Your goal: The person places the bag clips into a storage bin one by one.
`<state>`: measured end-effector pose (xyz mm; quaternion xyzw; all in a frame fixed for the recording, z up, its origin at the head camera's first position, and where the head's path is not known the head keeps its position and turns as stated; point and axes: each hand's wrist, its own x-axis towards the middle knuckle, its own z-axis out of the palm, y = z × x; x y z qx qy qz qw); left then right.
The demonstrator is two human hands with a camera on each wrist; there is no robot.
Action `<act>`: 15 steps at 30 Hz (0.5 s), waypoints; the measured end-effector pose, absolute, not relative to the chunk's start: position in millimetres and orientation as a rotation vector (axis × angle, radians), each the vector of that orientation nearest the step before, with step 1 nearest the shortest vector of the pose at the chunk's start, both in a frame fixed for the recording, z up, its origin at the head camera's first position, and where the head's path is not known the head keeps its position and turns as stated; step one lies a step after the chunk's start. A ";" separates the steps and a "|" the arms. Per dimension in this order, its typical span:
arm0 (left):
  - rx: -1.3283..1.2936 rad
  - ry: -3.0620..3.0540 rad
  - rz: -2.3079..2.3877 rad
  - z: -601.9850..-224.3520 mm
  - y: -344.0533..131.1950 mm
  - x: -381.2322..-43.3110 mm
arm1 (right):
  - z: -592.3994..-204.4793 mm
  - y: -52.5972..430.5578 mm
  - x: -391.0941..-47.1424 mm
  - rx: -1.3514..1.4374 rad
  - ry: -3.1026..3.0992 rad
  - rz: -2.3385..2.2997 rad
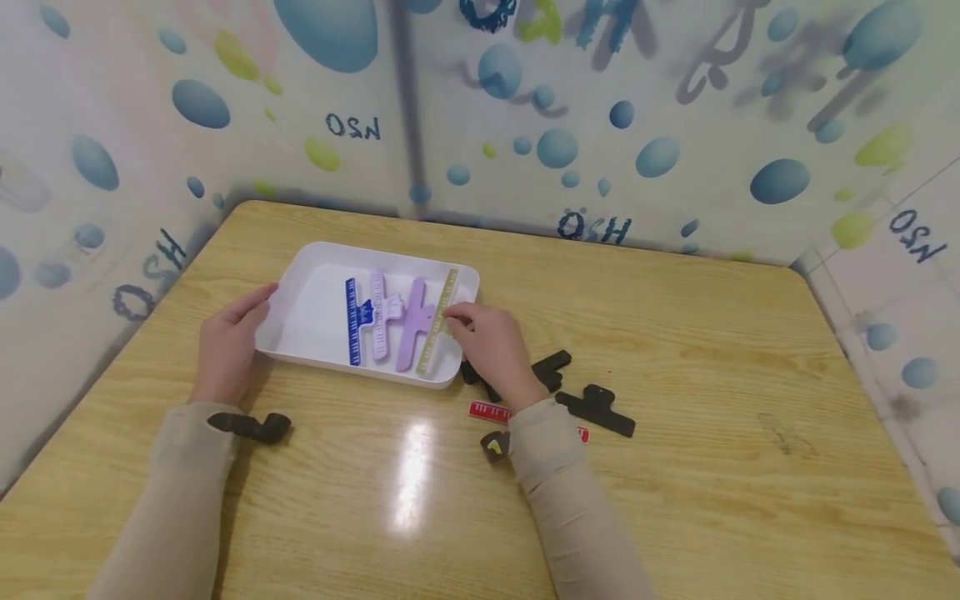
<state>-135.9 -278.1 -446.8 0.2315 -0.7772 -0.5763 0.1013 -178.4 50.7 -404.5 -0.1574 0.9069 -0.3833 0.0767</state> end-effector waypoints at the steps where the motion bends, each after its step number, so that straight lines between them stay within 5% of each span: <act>1: 0.682 -2.300 -1.700 -446.7 -278.1 -136.1 | -405.3 49.4 -178.0 -0.468 2.722 -1.134; 15: 0.681 -2.292 -1.703 -446.0 -277.4 -134.6 | -415.4 42.3 -175.4 -0.461 2.794 -1.007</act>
